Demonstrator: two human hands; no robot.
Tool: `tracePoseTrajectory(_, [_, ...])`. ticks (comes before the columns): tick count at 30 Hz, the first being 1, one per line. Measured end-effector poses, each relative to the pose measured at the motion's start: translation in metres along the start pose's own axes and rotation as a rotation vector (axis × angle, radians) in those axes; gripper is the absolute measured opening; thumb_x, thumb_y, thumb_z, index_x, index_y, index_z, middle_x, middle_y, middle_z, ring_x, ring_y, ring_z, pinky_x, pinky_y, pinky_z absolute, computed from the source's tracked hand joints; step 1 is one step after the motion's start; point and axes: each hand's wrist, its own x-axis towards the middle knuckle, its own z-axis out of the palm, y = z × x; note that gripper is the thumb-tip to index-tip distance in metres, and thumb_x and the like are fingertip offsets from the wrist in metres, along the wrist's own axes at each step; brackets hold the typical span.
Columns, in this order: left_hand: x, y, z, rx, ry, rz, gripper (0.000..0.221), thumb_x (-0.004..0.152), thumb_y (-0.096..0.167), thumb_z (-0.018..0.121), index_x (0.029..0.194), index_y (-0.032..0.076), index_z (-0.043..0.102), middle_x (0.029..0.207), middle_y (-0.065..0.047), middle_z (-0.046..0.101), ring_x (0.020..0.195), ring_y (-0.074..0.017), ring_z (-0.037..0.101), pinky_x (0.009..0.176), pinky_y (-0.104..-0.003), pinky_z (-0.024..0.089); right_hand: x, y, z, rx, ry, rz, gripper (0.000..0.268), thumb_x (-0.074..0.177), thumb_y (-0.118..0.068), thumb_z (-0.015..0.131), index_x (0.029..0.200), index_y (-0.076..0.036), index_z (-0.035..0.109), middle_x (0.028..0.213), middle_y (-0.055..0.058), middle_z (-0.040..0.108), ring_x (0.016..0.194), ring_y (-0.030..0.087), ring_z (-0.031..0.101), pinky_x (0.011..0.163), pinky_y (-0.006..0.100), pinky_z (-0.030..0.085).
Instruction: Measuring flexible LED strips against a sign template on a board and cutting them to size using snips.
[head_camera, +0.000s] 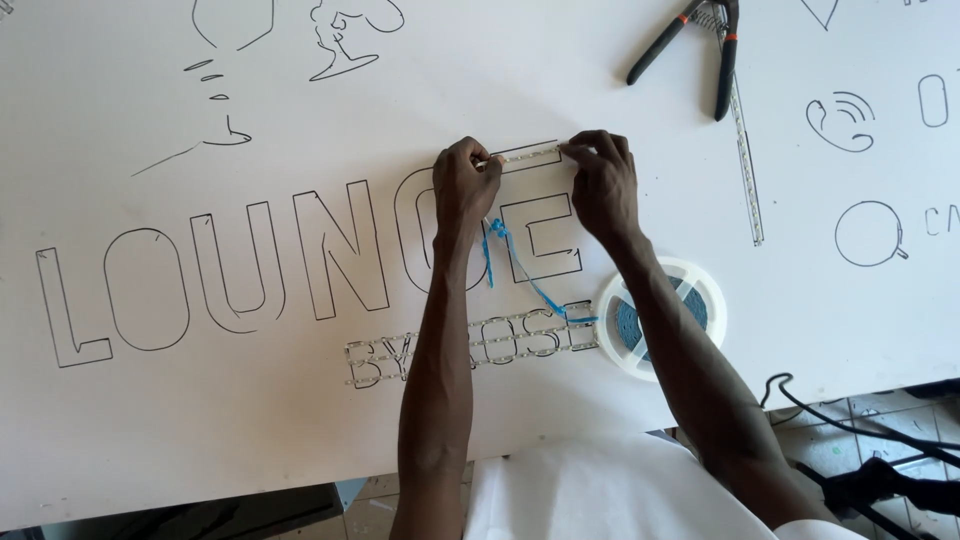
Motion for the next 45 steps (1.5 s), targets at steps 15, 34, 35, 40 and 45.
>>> tracePoseTrajectory(15, [-0.035,-0.014,-0.007,0.021,0.131,0.346,0.025,0.110,0.007,0.063,0.134,0.010,0.068,0.102,-0.007,0.061,0.095,-0.0273,0.067,0.099,-0.049,0.056,-0.018,-0.014,0.000,-0.168,-0.083,-0.072,0.053,0.109,0.002,0.060,0.155,-0.021,0.071,0.156,0.004,0.065,0.144,0.035,0.054,0.109,0.051,0.051])
tracePoseTrajectory(34, [-0.047,-0.006,-0.003,0.153,0.210,0.341,0.007,0.106,0.009,0.072,0.109,0.009,0.079,0.074,0.000,0.059,0.072,-0.0212,0.069,0.085,-0.041,0.060,-0.003,-0.047,0.024,-0.230,-0.232,-0.170,0.074,0.099,0.006,0.064,0.155,-0.041,0.070,0.159,0.003,0.051,0.149,0.038,0.048,0.118,0.060,0.044])
tracePoseTrajectory(35, [-0.050,-0.005,0.000,0.152,0.212,0.344,0.007,0.106,0.009,0.072,0.109,0.009,0.079,0.074,0.000,0.059,0.072,-0.0212,0.069,0.085,-0.041,0.060,-0.007,-0.045,0.027,-0.231,-0.229,-0.172,0.074,0.099,0.006,0.064,0.155,-0.041,0.070,0.159,0.003,0.051,0.149,0.038,0.048,0.118,0.060,0.044])
tracePoseTrajectory(40, [-0.055,-0.008,0.006,0.163,0.213,0.275,0.017,0.110,0.018,0.073,0.120,0.007,0.081,0.083,-0.007,0.073,0.078,-0.0284,0.077,0.083,-0.045,0.061,-0.018,-0.034,0.047,-0.172,-0.104,-0.178,0.069,0.103,0.006,0.059,0.158,-0.035,0.071,0.164,0.004,0.058,0.155,0.037,0.049,0.128,0.060,0.038])
tracePoseTrajectory(45, [-0.057,0.007,0.001,0.138,0.235,0.242,0.021,0.113,0.018,0.068,0.128,0.009,0.079,0.079,-0.005,0.072,0.079,-0.0259,0.078,0.087,-0.045,0.063,-0.021,-0.034,0.044,-0.137,-0.058,-0.177,0.060,0.109,0.001,0.057,0.161,-0.027,0.067,0.164,0.005,0.062,0.156,0.035,0.051,0.132,0.057,0.035])
